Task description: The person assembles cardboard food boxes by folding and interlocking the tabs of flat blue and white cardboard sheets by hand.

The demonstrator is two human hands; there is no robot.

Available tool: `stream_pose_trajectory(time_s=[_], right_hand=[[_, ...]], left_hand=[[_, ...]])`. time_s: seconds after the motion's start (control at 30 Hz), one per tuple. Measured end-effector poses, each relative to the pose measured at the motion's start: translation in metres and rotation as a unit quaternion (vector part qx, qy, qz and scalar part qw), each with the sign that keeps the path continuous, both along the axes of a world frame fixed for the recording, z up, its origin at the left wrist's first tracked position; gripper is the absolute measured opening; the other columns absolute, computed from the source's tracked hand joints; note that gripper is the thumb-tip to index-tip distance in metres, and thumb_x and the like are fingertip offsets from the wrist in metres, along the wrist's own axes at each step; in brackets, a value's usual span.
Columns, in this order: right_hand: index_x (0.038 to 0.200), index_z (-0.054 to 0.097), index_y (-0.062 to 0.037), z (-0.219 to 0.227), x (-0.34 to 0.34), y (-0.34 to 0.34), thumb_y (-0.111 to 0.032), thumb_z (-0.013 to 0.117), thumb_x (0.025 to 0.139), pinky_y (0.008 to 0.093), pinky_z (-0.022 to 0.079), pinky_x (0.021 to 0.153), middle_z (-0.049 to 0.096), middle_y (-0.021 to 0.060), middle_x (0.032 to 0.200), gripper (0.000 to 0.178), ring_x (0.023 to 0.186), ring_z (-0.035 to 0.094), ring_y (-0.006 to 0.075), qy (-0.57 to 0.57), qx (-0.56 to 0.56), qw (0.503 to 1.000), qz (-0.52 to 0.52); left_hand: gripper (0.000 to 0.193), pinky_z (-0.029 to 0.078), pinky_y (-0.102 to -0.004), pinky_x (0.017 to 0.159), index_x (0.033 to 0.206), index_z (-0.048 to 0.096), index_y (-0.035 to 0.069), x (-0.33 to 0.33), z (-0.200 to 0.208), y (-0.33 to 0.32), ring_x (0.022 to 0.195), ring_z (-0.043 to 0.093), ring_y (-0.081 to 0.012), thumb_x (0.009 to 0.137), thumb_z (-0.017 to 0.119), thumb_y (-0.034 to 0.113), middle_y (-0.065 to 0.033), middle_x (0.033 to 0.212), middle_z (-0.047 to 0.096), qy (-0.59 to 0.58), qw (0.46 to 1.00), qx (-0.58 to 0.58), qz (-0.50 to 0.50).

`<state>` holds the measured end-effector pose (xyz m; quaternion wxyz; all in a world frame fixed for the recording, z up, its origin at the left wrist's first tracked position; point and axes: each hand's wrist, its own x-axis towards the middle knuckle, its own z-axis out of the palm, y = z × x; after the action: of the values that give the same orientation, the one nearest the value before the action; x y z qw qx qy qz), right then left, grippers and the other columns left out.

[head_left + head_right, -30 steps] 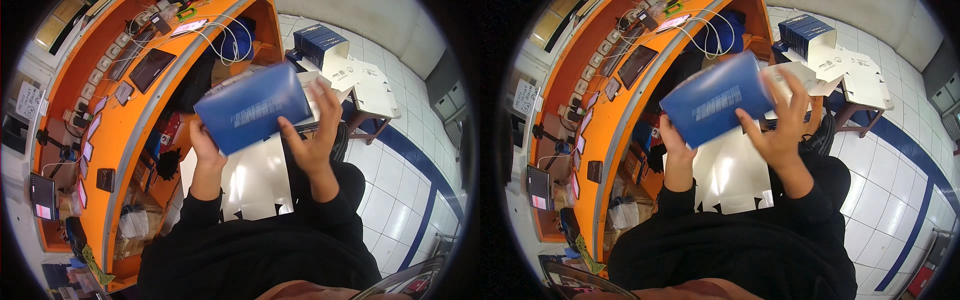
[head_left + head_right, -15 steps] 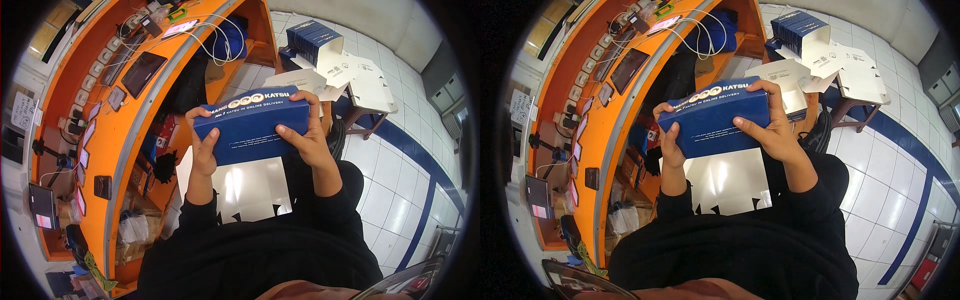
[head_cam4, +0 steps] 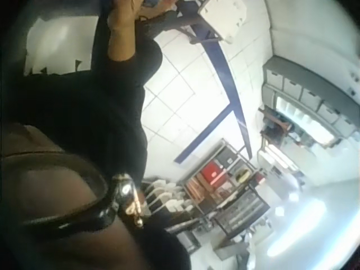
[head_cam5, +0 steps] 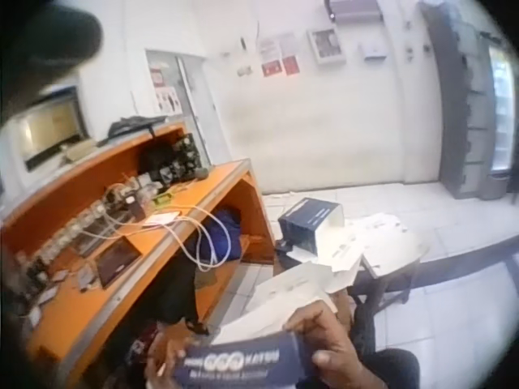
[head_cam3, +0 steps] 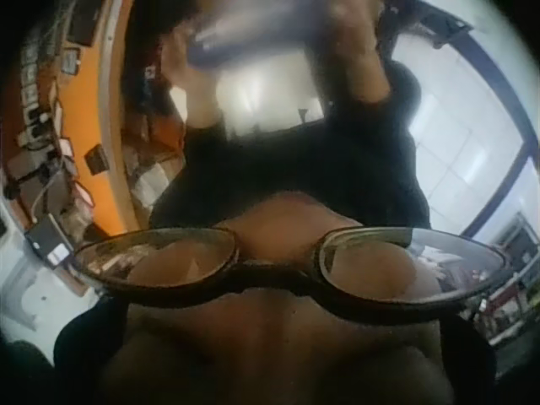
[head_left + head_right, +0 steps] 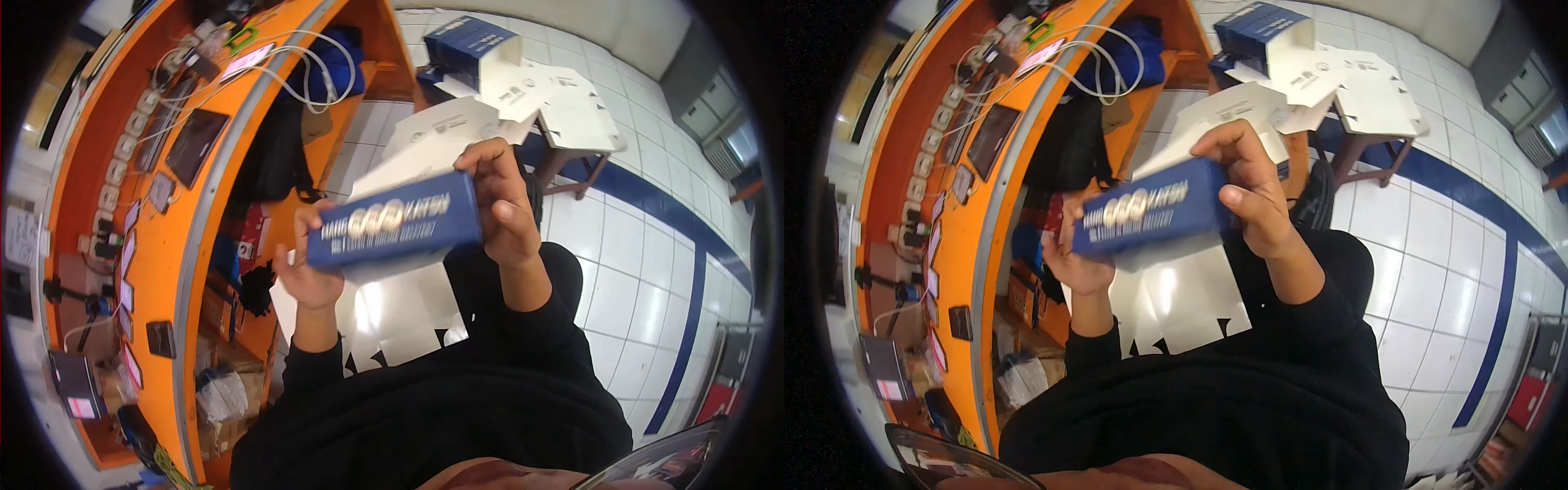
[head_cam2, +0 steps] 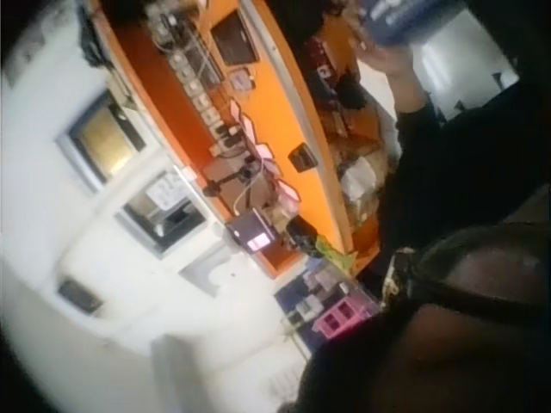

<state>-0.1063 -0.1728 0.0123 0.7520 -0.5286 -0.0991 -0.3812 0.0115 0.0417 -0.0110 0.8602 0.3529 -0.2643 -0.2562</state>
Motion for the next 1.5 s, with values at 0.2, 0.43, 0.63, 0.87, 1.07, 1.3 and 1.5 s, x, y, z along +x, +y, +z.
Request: stream_pose_trajectory(time_s=[0.2, 0.43, 0.63, 0.87, 1.07, 1.3, 1.5], right_hand=[[0.059, 0.047, -0.0048, 0.023, -0.027, -0.017, -0.019, 0.058, 0.074, 0.0342, 0.03, 0.055, 0.037, 0.0061, 0.053, 0.023, 0.05, 0.04, 0.0253, -0.067, -0.33, 0.939, 0.061], [0.083, 0.055, -0.0049, 0.014, -0.014, -0.027, -0.016, 0.06, 0.064, 0.0369, 0.035, 0.074, 0.049, 0.0096, 0.076, 0.023, 0.08, 0.045, 0.031, 0.002, -0.449, 0.878, -0.165], [0.13, 0.047, -0.0071, -0.031, 0.005, -0.062, -0.011, 0.054, 0.075, 0.0378, 0.04, 0.091, 0.049, 0.014, 0.103, 0.055, 0.098, 0.051, 0.0287, 0.326, -0.293, 0.891, -0.12], [0.135, 0.042, -0.0062, -0.112, 0.071, -0.14, 0.006, 0.044, 0.083, 0.0378, 0.037, 0.101, 0.047, 0.015, 0.13, 0.053, 0.116, 0.049, 0.0256, 0.288, -0.2, 0.93, -0.112], [0.135, 0.038, -0.0073, -0.181, 0.087, -0.177, 0.015, 0.039, 0.07, 0.0384, 0.036, 0.103, 0.047, 0.0228, 0.129, 0.069, 0.125, 0.043, 0.0374, 0.259, -0.318, 0.885, -0.22], [0.122, 0.046, -0.0002, -0.237, 0.084, -0.213, 0.008, 0.046, 0.075, 0.0392, 0.041, 0.099, 0.054, 0.0209, 0.121, 0.047, 0.117, 0.053, 0.0339, 0.332, -0.338, 0.851, -0.226], [0.102, 0.058, 0.0042, -0.189, 0.094, -0.171, -0.014, 0.057, 0.086, 0.0461, 0.048, 0.074, 0.064, 0.0259, 0.085, 0.024, 0.082, 0.062, 0.042, 0.392, -0.312, 0.821, -0.276]], left_hand=[[0.066, 0.049, -0.0393, 0.091, 0.132, 0.044, 0.0, 0.016, -0.063, 0.023, 0.11, 0.059, -0.0278, 0.093, 0.04, 0.053, -0.018, 0.126, 0.055, 0.307, 0.914, 0.095, -0.247], [0.057, 0.048, -0.0411, 0.094, 0.132, 0.041, -0.005, 0.011, -0.036, -0.01, 0.11, 0.058, -0.0313, 0.086, 0.046, 0.028, -0.0218, 0.13, 0.049, 0.292, 0.912, 0.258, -0.13], [0.044, 0.05, -0.0362, 0.085, 0.12, 0.046, -0.004, 0.054, -0.061, -0.037, 0.099, 0.06, -0.0253, 0.083, 0.051, 0.019, -0.0168, 0.111, 0.056, 0.118, 0.96, 0.246, 0.056], [0.033, 0.042, -0.0323, 0.093, 0.115, 0.044, 0.005, 0.085, -0.09, -0.142, 0.111, 0.049, -0.0213, 0.09, 0.056, 0.024, -0.0115, 0.115, 0.05, 0.087, 0.971, 0.184, 0.128], [0.043, 0.041, -0.0347, 0.096, 0.12, 0.032, 0.005, 0.081, -0.165, -0.206, 0.111, 0.049, -0.0238, 0.094, 0.049, 0.035, -0.0148, 0.117, 0.045, 0.022, 0.942, 0.222, 0.249], [0.04, 0.034, -0.0371, 0.099, 0.114, 0.039, 0.0, 0.079, -0.212, -0.221, 0.117, 0.042, -0.0263, 0.097, 0.046, 0.036, -0.0182, 0.121, 0.041, -0.094, 0.912, 0.308, 0.253], [0.042, 0.04, -0.0399, 0.092, 0.102, 0.057, -0.003, 0.091, -0.213, -0.199, 0.103, 0.053, -0.0332, 0.095, 0.049, 0.038, -0.0215, 0.107, 0.056, -0.224, 0.725, 0.499, 0.418]])
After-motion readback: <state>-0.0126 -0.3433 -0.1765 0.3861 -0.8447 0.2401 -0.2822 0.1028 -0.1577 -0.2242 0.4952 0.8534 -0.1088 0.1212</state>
